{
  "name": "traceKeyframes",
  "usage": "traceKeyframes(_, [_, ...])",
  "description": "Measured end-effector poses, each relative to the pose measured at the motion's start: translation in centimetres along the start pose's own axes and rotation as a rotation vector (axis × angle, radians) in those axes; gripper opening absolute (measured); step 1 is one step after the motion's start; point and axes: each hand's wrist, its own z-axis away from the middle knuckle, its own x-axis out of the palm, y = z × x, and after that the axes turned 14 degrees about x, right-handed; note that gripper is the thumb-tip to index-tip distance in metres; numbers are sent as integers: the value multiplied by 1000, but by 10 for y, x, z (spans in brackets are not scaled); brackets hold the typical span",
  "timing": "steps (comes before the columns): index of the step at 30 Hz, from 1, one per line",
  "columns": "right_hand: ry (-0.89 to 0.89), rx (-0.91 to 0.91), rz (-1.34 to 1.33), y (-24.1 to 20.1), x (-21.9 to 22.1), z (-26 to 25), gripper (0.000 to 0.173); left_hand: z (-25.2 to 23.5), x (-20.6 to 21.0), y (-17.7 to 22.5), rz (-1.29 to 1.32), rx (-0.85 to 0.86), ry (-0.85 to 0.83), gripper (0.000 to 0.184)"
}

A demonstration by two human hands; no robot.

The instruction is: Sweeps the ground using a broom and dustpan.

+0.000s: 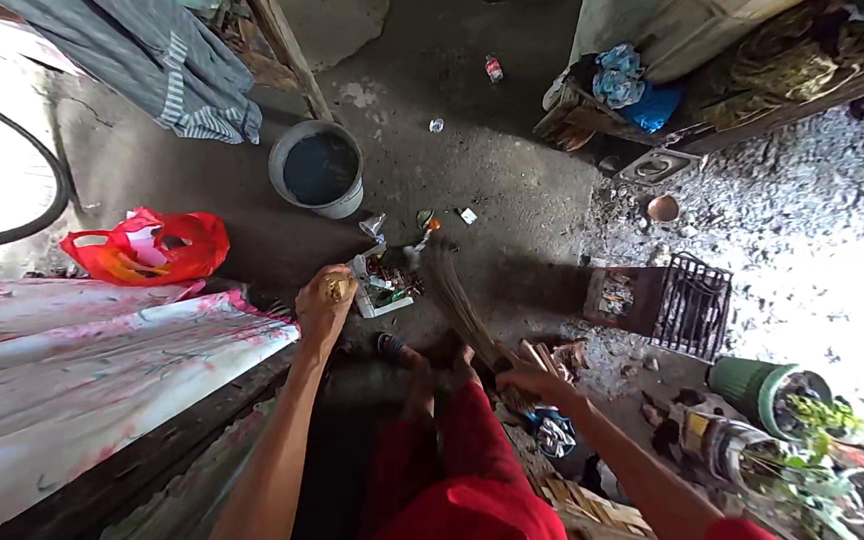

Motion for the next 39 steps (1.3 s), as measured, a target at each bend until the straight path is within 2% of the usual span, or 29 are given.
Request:
traceKeyframes(2, [-14,-6,-4,23,-7,36,97,-3,-1,-1,-3,-24,-2,24])
traceKeyframes(6, [-1,-28,-61,63,-64,109,104,0,-3,-9,29,-13,30,25])
traceKeyframes(9, [111,-53,-102,71,-114,128,101,2,-1,-12,71,24,88,27])
traceKeyframes(12, [281,-88,-145,33,-152,101,93,3,0,-9,107,34,120,30])
traceKeyframes(15, [346,-101,-218,-27,-175,24,92,5,7,-6,196,20,178,28])
traceKeyframes(18, [254,-65,-107,-66,-163,-27,90,7,15,2,224,14,230,25])
traceKeyframes(20, [122,-51,37,-59,-147,-30,88,6,20,5,228,-26,234,26])
traceKeyframes(24, [-47,-39,120,-7,-156,20,96,0,30,12,277,-106,264,30])
traceKeyframes(28, [-16,-9,157,11,-197,107,103,-10,33,26,242,-247,293,30])
traceKeyframes(30, [19,-35,178,2,-216,127,101,-14,36,31,213,-283,295,31])
traceKeyframes(32, [100,-118,192,-22,-224,118,98,-14,38,40,200,-314,302,35])
traceKeyframes(35, [193,-222,245,-82,-208,61,99,-14,42,43,195,-325,333,36])
traceKeyframes(37, [243,-197,383,-111,-181,7,102,-13,46,41,210,-332,331,33])
traceKeyframes(39, [223,-121,579,-119,-147,-22,97,-13,44,40,214,-327,321,30])
